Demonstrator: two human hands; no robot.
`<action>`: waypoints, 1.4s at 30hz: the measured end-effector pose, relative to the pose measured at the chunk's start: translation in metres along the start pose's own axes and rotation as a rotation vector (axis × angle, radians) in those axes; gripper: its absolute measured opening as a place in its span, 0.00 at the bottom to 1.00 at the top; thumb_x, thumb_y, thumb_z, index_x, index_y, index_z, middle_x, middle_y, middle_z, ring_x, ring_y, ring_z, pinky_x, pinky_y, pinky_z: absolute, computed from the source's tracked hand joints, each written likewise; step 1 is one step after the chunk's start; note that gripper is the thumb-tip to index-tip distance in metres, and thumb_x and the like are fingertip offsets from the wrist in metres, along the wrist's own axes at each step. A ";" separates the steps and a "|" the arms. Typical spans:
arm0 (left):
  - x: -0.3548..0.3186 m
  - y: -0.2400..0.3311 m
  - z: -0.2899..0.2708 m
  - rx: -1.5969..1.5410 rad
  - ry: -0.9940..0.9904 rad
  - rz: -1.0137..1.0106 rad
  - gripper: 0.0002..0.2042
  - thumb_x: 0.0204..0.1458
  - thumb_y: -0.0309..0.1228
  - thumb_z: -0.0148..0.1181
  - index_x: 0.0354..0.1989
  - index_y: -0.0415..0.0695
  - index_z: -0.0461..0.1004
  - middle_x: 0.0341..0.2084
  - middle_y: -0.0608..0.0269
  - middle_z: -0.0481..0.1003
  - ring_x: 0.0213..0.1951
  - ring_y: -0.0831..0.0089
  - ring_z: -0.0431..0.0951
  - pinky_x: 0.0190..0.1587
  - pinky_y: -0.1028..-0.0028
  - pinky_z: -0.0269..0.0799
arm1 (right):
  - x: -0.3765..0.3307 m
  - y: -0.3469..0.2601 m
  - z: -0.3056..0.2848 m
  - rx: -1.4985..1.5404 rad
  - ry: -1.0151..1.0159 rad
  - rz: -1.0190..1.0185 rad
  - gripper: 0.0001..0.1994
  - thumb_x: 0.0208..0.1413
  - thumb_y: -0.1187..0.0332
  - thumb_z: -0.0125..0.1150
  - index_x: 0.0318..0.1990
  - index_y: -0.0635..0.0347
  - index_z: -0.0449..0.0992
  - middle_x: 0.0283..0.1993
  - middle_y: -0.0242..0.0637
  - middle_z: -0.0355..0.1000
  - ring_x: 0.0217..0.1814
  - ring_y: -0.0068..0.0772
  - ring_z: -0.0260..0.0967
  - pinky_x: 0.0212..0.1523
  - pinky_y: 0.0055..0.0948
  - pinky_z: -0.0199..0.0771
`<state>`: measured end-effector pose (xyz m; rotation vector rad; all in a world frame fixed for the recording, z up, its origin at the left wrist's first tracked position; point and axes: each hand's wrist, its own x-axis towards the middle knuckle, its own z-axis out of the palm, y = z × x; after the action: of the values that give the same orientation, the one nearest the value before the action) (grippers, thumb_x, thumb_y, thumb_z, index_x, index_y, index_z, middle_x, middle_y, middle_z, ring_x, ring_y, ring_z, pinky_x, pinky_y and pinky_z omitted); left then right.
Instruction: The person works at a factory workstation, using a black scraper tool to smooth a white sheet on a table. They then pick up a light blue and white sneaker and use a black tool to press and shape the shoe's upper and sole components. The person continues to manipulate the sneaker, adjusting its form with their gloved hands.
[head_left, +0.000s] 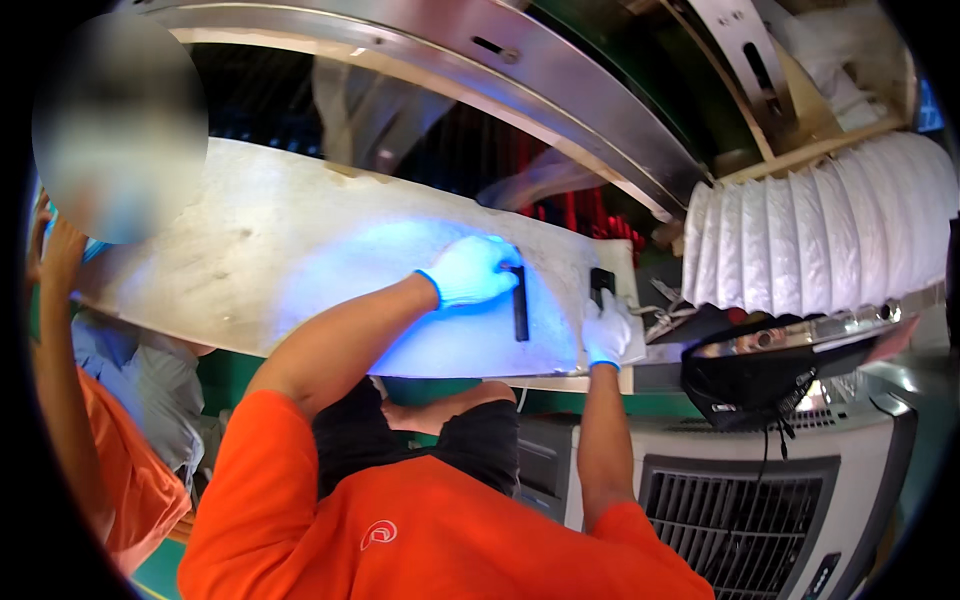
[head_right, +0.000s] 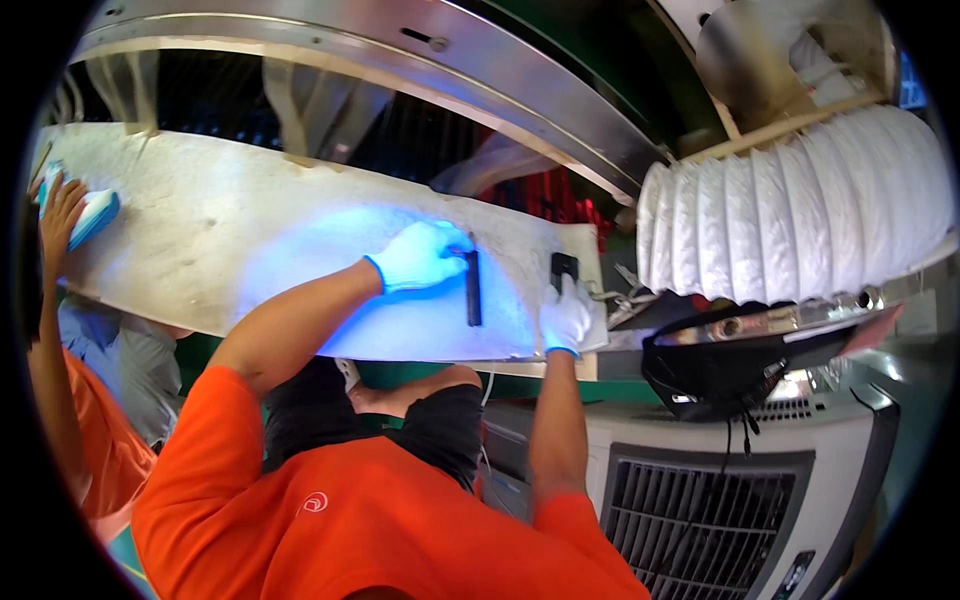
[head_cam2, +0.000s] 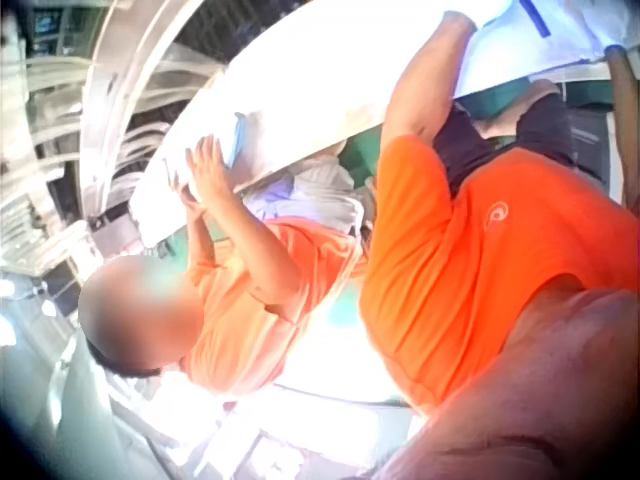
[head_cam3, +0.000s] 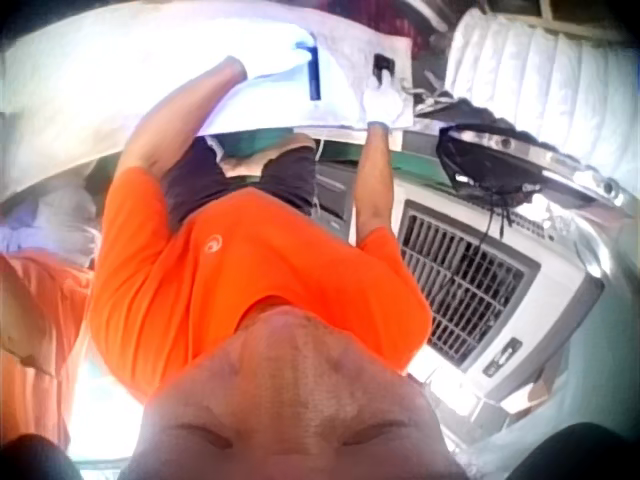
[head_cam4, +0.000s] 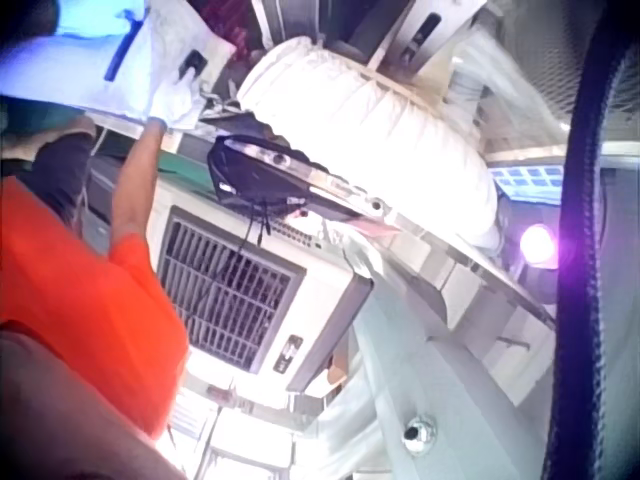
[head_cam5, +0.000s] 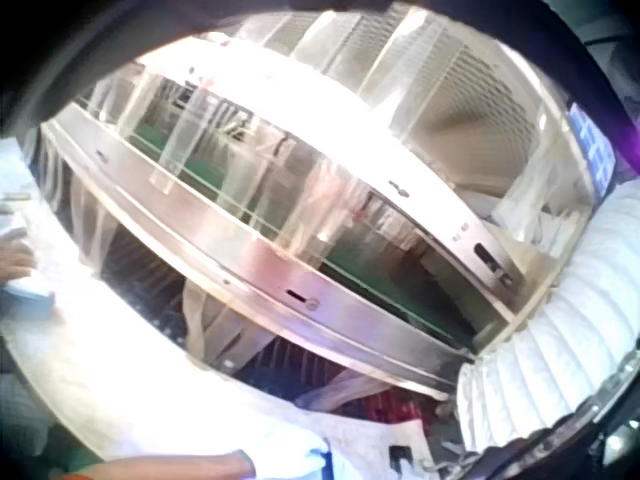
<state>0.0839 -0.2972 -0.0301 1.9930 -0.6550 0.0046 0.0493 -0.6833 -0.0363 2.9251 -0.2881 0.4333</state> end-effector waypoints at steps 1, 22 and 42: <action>-0.004 -0.005 -0.006 0.003 0.034 0.007 0.17 0.60 0.38 0.64 0.52 0.41 0.87 0.51 0.44 0.84 0.54 0.43 0.84 0.62 0.51 0.78 | 0.006 -0.040 -0.037 0.068 -0.131 0.048 0.28 0.67 0.49 0.62 0.69 0.52 0.81 0.69 0.61 0.76 0.71 0.64 0.73 0.72 0.53 0.72; -0.028 0.011 0.063 0.185 -0.173 0.549 0.34 0.51 0.43 0.70 0.69 0.47 0.77 0.75 0.44 0.66 0.79 0.38 0.58 0.79 0.35 0.49 | 0.021 -0.110 0.037 0.594 -0.024 -0.046 0.23 0.70 0.57 0.63 0.64 0.63 0.81 0.62 0.56 0.82 0.63 0.55 0.80 0.67 0.44 0.76; -0.017 0.018 0.011 0.394 -0.102 0.281 0.25 0.42 0.45 0.75 0.42 0.35 0.88 0.44 0.41 0.84 0.49 0.43 0.84 0.59 0.51 0.77 | 0.047 -0.128 -0.008 0.288 -0.034 -0.191 0.18 0.70 0.56 0.59 0.49 0.63 0.82 0.46 0.61 0.81 0.49 0.63 0.80 0.53 0.54 0.78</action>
<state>0.0584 -0.3054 -0.0253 2.2682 -1.0625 0.2177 0.1188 -0.5654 -0.0322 3.2017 0.0565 0.4286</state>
